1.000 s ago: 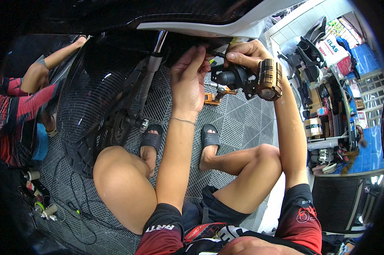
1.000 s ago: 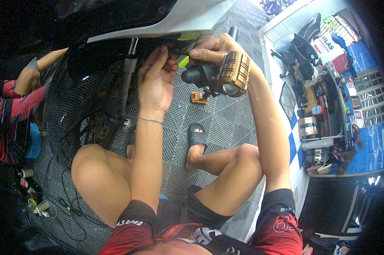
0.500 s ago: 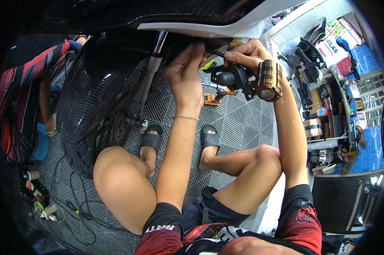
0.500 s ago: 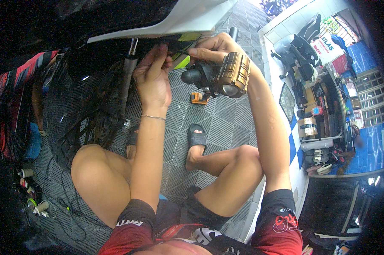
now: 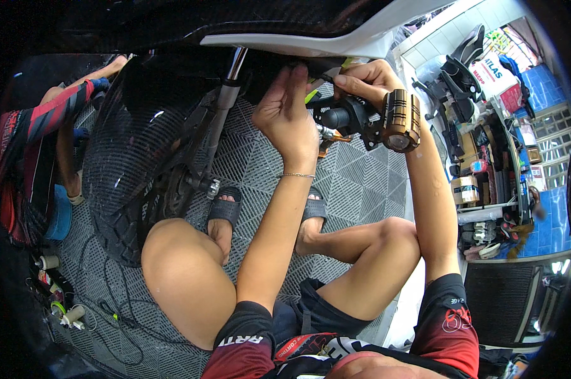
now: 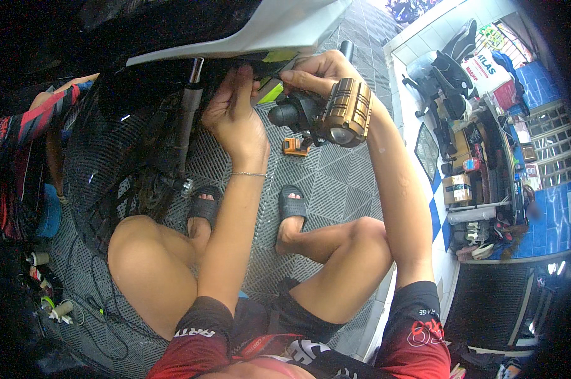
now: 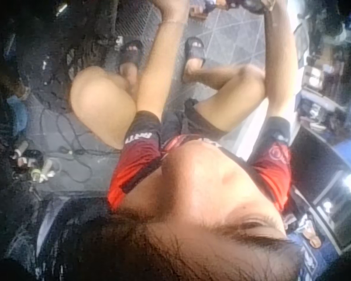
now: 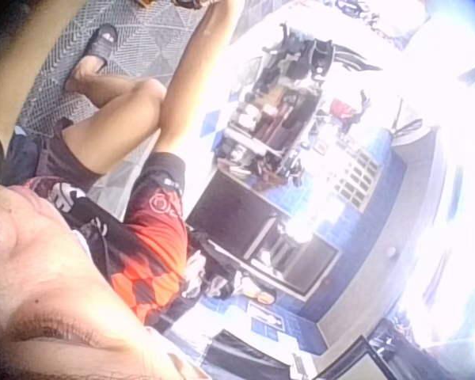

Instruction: The person sits on the floor and installs a black crash bar onto the front frame of a white Honda motorcycle. They align the bar, insert bolts, and use a cordless impact driver to tighten the fasteners, securing the bar to the frame.

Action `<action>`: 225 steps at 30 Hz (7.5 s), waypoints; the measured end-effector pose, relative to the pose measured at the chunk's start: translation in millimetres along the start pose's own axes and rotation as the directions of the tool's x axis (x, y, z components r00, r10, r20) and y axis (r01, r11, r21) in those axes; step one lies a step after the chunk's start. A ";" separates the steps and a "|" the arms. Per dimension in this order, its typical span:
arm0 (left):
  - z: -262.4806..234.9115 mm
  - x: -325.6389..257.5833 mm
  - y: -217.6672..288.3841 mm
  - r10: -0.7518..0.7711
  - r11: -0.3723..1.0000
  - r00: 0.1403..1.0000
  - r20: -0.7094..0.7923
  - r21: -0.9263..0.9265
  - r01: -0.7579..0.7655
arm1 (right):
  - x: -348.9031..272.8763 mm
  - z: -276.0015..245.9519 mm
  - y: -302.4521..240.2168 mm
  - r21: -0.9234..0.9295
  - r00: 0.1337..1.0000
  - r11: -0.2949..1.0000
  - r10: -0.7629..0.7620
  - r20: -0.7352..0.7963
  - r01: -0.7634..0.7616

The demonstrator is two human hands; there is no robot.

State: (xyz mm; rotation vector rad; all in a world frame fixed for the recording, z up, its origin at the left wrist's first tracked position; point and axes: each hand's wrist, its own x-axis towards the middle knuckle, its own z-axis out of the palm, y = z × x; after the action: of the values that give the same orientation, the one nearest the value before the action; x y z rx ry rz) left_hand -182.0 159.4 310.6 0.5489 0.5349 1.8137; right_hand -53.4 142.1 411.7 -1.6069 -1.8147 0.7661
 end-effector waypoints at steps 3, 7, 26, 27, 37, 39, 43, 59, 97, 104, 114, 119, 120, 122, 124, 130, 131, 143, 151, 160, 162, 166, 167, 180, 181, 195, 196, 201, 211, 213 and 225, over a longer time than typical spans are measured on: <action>3.7 -2.1 -1.9 0.028 0.998 1.000 -0.007 -0.056 -0.028 | 0.6 -2.7 1.5 -0.011 1.000 1.000 -0.017 0.018 0.017; 5.3 -3.5 -1.2 -0.015 0.999 0.999 -0.031 -0.044 0.014 | -0.3 -2.2 -0.8 -0.026 1.000 1.000 0.000 0.023 0.001; -12.2 3.9 -0.9 0.015 0.994 0.988 0.154 0.101 -0.031 | 1.7 -6.4 -4.4 -0.029 0.989 1.000 0.009 0.151 -0.005; -11.3 3.2 0.7 0.002 0.996 0.987 0.159 0.091 -0.017 | 1.0 -7.7 -4.6 -0.041 0.989 0.999 0.005 0.151 0.001; -16.3 8.0 -1.9 -0.014 0.999 0.960 0.281 0.050 0.000 | 2.1 -12.2 6.1 -0.010 0.983 1.000 -0.016 0.182 0.018; -22.8 11.6 -4.3 -0.079 0.996 0.947 0.311 -0.014 0.088 | 4.1 -11.8 7.9 0.004 0.980 1.000 -0.017 0.198 0.016; -29.8 14.7 -4.1 -0.167 0.968 0.930 0.328 -0.125 0.218 | 5.8 -8.1 6.4 0.034 0.976 0.998 -0.055 0.209 0.049; -28.0 20.3 -4.8 -0.226 0.926 0.875 0.428 -0.185 0.330 | -1.2 -3.0 4.6 -0.078 0.998 0.996 -0.052 -0.038 0.049; -25.9 20.6 -7.7 -0.093 0.993 0.886 0.454 -0.022 0.116 | 3.4 -13.1 8.9 -0.205 0.995 0.979 0.010 0.101 0.011; -33.6 33.2 -5.6 -0.224 0.968 0.839 0.496 0.216 0.130 | 10.6 -13.9 11.4 -0.114 0.990 0.989 0.101 0.098 -0.089; -13.6 21.7 -8.9 -0.054 0.999 0.909 0.414 0.022 0.049 | 2.2 -11.9 -15.3 0.028 0.972 0.979 0.197 0.129 -0.202; -15.4 23.9 -11.0 0.027 0.992 0.912 0.409 0.105 -0.076 | 5.1 -25.8 3.4 -0.283 0.977 0.958 0.105 0.187 -0.049; -17.6 23.8 -10.9 0.015 0.988 0.896 0.443 0.130 -0.081 | 0.6 -22.7 2.4 -0.311 0.987 0.950 0.056 0.153 -0.005; -23.0 31.6 -3.7 0.028 0.983 0.865 0.501 0.143 -0.115 | -6.2 -12.5 4.4 -0.218 0.993 0.970 0.116 0.002 -0.113; -30.0 41.6 7.2 0.018 0.984 0.839 0.544 0.140 -0.111 | 2.6 -8.7 -20.3 -0.194 0.981 0.976 0.125 0.151 -0.095; -26.6 37.1 -10.2 -0.085 0.994 0.840 0.536 0.097 0.039 | -1.7 -10.4 -9.0 -0.110 0.985 0.986 0.137 0.107 -0.126; -26.4 34.4 -12.6 -0.064 0.995 0.856 0.513 0.099 0.015 | -1.9 -5.7 -12.2 -0.076 0.992 0.996 0.051 0.116 -0.042; -25.0 32.5 5.1 -0.056 0.954 0.865 0.498 0.282 -0.101 | -2.1 -2.9 -20.2 -0.156 0.993 0.987 0.062 0.095 -0.047; -32.2 32.5 -5.0 -0.247 0.963 0.837 0.488 0.025 0.269 | 1.5 1.5 -15.7 -0.052 0.996 0.997 0.055 0.066 -0.051; -25.6 24.2 -3.0 -0.260 0.959 0.876 0.407 0.004 0.283 | 1.1 0.8 -9.4 -0.046 0.997 0.997 0.060 0.054 -0.057; -25.0 23.4 -2.6 -0.251 0.964 0.882 0.399 0.018 0.266 | 0.7 -1.9 -9.7 -0.028 0.991 0.997 0.075 0.109 -0.073; -24.7 22.3 -3.1 -0.281 0.945 0.864 0.418 -0.036 0.325 | 0.2 -4.0 -8.3 0.002 0.985 0.998 0.054 0.163 -0.055; -25.4 22.0 -4.0 -0.293 0.934 0.855 0.427 -0.063 0.352 | 0.6 -5.1 -5.9 -0.003 0.983 0.998 0.057 0.172 -0.057; -33.8 23.7 -3.1 -0.399 0.783 0.812 0.426 -0.301 0.544 | -1.0 -1.0 -7.1 0.021 0.996 0.997 0.079 0.033 -0.079; -34.3 24.3 -2.1 -0.391 0.784 0.806 0.444 -0.297 0.544 | -1.4 -0.7 -5.7 0.029 0.998 0.998 0.060 0.019 -0.060; -40.3 25.7 -1.4 -0.388 0.787 0.813 0.435 -0.302 0.537 | 0.7 -1.2 -5.4 -0.006 0.994 0.997 0.077 0.078 -0.076; -39.6 25.0 -1.4 -0.396 0.785 0.814 0.424 -0.303 0.540 | 0.9 -0.9 -2.6 -0.013 0.997 0.999 0.043 0.061 -0.042; -32.1 17.3 2.0 -0.414 0.806 0.838 0.355 -0.284 0.519 | 2.6 -1.7 -4.2 -0.009 0.995 0.996 0.093 0.030 -0.092; -24.8 10.0 -1.8 -0.424 0.822 0.862 0.279 -0.282 0.495 | -0.1 0.5 -10.2 0.000 0.994 0.994 0.111 -0.010 -0.111; -24.0 10.0 -0.8 -0.418 0.825 0.865 0.278 -0.283 0.489 | 0.7 0.9 -7.7 0.015 0.994 0.994 0.109 -0.014 -0.109; -22.1 10.2 3.1 -0.324 0.922 0.914 0.243 -0.137 0.363 | 1.4 0.0 -2.2 0.026 0.995 0.995 0.100 -0.016 -0.099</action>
State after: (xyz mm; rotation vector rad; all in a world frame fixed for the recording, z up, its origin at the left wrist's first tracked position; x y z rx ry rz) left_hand -200.6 166.2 296.1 0.4859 0.2926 1.4259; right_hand -54.9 143.2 413.4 -1.6931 -1.7175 0.8137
